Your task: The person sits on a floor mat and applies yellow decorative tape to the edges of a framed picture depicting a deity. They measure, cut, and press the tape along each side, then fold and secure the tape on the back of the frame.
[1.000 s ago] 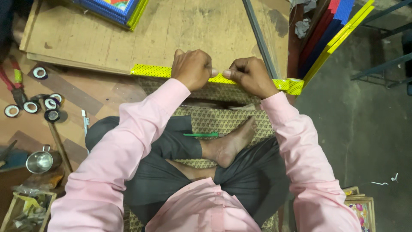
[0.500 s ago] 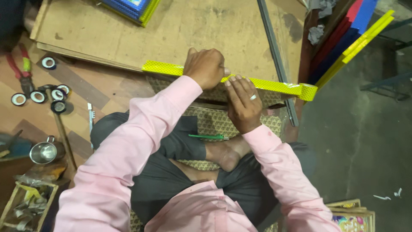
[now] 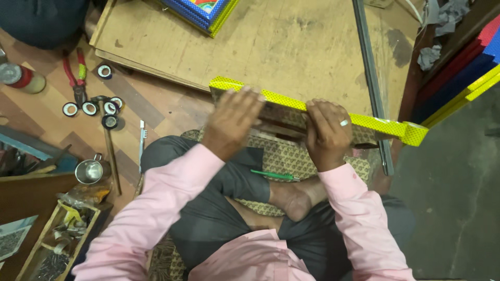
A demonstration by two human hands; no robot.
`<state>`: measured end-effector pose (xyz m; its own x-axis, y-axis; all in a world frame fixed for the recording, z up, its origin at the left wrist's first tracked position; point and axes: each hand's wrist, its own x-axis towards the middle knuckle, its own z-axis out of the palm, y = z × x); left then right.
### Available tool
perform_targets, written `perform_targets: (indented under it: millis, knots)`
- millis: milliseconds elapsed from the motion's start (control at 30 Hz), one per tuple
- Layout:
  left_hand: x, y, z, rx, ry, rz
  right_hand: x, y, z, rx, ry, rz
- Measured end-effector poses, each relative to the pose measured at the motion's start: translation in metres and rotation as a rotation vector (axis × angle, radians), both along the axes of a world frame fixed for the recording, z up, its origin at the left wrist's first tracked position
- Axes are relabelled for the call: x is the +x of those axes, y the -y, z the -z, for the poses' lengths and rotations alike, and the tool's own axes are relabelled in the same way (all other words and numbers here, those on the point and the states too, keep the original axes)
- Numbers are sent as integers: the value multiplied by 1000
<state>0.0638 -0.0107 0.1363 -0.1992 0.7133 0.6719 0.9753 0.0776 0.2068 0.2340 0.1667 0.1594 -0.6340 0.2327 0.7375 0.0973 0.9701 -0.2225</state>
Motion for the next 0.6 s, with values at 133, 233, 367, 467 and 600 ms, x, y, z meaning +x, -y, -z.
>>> perform_targets:
  millis: [133, 233, 367, 467, 600]
  knots:
    - [-36, 29, -3, -51, -67, -94, -2, 1, 5, 43, 19, 45]
    - [-42, 35, -9, -56, -56, -105, -2, 0, 8, 51, 25, 58]
    - [-44, 29, -19, 15, -32, -93, -2, -1, 7, 77, 16, 41]
    - [-49, 23, -25, 58, 38, -61, 1, -2, 3, 18, 27, 3]
    - [-64, 20, -35, -114, 158, -20, 4, -3, -7, -68, 80, 35]
